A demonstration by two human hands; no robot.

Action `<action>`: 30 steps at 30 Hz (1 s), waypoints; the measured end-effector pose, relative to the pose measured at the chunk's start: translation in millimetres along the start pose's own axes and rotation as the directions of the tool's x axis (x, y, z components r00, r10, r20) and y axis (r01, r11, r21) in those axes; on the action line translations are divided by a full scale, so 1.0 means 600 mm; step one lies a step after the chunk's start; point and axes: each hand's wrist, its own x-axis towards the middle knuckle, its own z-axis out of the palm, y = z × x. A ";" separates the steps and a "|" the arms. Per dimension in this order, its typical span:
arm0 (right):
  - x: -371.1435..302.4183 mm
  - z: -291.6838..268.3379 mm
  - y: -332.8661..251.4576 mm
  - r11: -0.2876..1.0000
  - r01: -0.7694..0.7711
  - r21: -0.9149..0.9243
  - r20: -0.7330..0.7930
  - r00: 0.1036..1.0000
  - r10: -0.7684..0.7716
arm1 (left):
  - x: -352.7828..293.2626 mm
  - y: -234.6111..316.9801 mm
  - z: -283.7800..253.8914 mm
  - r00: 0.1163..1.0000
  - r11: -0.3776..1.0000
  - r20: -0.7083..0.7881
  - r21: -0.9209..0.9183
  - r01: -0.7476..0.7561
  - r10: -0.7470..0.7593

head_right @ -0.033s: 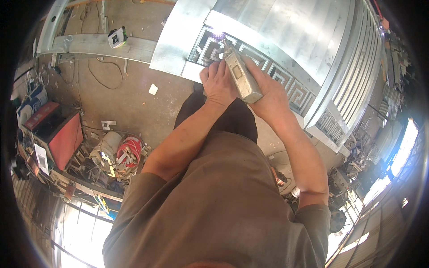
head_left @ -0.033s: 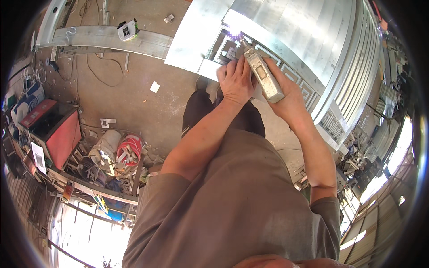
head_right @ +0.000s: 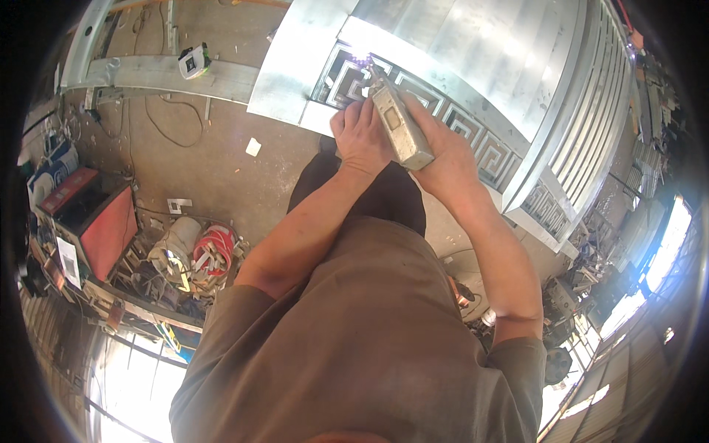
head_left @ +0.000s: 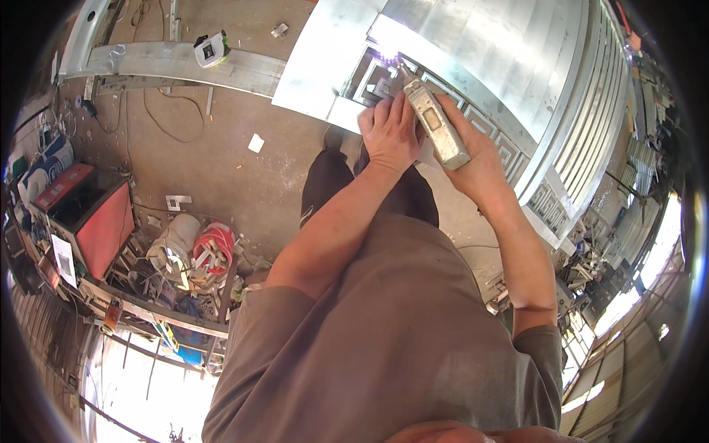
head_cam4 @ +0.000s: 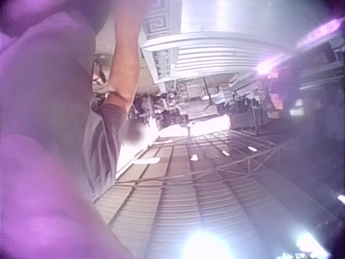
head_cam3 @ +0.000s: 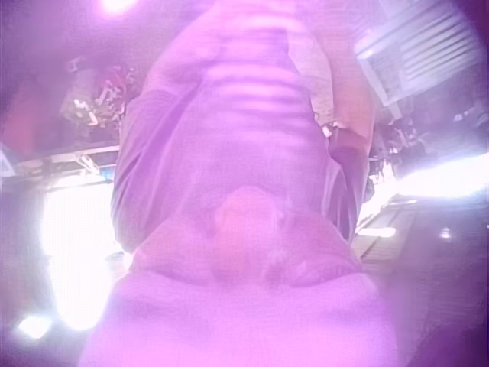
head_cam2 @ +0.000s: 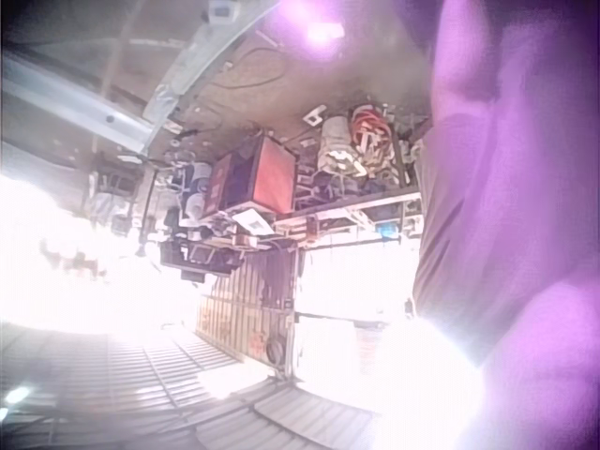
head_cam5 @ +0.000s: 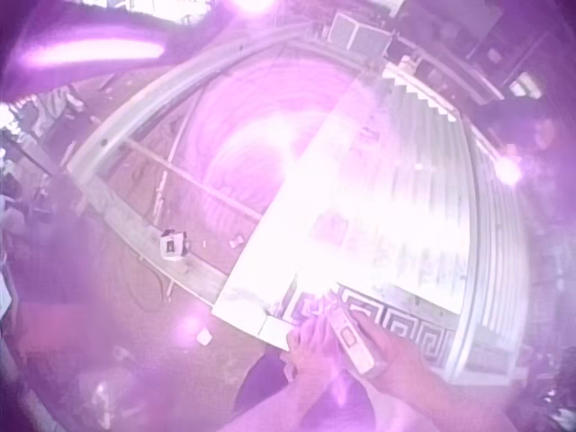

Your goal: The person welds a decorative Greek key pattern onto a large metal panel using a handheld welding torch. They adjust the welding machine settings and continue welding along the patterned edges of the panel.

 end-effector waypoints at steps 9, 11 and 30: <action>0.000 -0.005 -0.003 0.999 -0.037 -0.005 0.046 0.998 0.037 | -0.002 -0.004 0.007 1.000 1.000 0.004 0.022 -0.022 0.022; 0.000 -0.006 -0.004 0.999 -0.034 -0.013 0.053 0.998 0.035 | -0.001 -0.004 0.008 1.000 0.999 -0.007 0.024 -0.028 0.029; -0.005 -0.006 0.004 0.999 -0.033 -0.015 0.030 0.999 0.033 | -0.002 -0.002 0.003 1.000 1.000 0.015 0.011 -0.021 0.021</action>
